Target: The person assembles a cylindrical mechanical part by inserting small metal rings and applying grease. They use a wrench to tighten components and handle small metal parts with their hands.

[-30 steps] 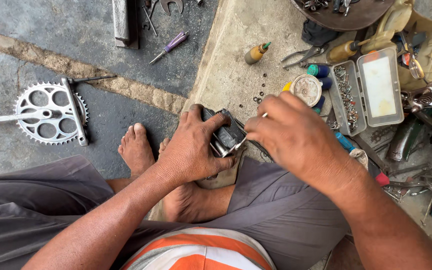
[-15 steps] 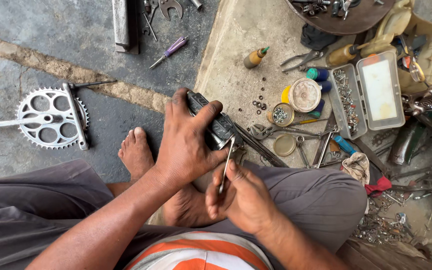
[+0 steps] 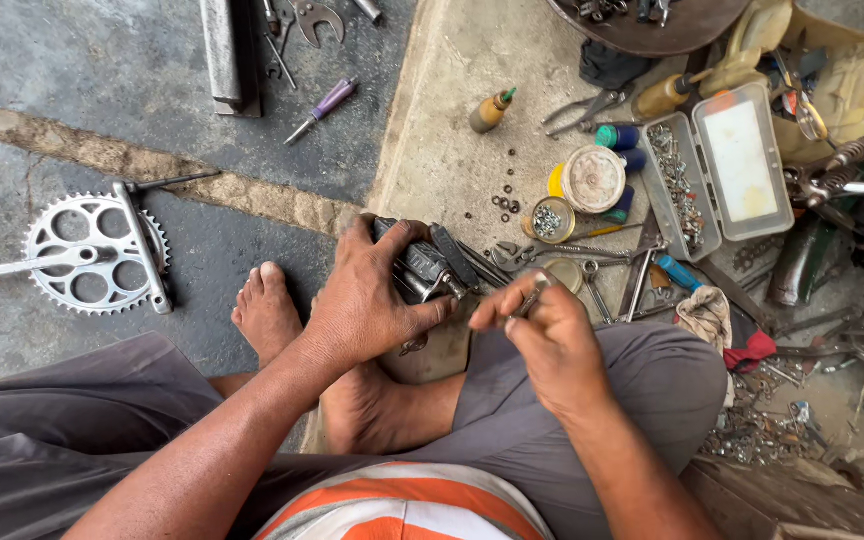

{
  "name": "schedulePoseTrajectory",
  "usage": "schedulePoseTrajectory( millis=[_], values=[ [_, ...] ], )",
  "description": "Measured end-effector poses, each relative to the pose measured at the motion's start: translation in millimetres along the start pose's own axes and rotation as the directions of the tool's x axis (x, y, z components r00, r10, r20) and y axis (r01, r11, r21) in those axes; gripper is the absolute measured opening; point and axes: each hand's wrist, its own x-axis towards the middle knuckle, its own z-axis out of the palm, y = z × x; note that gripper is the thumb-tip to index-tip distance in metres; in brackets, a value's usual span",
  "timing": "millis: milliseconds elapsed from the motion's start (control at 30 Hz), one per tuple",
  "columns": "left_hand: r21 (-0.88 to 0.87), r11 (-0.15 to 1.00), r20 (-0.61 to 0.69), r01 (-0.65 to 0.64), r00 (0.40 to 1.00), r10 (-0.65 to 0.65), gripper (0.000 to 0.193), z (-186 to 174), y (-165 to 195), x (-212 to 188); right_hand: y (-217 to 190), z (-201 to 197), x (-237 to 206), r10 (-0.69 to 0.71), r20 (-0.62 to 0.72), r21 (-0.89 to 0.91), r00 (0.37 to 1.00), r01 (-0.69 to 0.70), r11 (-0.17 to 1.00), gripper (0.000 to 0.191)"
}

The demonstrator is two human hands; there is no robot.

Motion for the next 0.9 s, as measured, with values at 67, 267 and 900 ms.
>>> schedulePoseTrajectory(
  millis=[67,267,900],
  values=[
    [0.036,0.999,0.015,0.033,0.999,-0.034,0.081,5,4,-3,7,5,1,-0.043,-0.043,-0.096,0.998,0.038,0.995,0.004],
    [0.223,0.973,0.026,0.056,0.998,-0.063,0.08,11,14,-10,20,32,6,-0.193,-0.048,-0.805,0.98,0.077,0.589,0.013],
    [0.331,0.914,0.119,0.233,0.951,-0.285,0.081,28,16,7,39,18,16,-0.179,-0.011,-0.721,0.984,0.116,0.683,0.013]
  ],
)
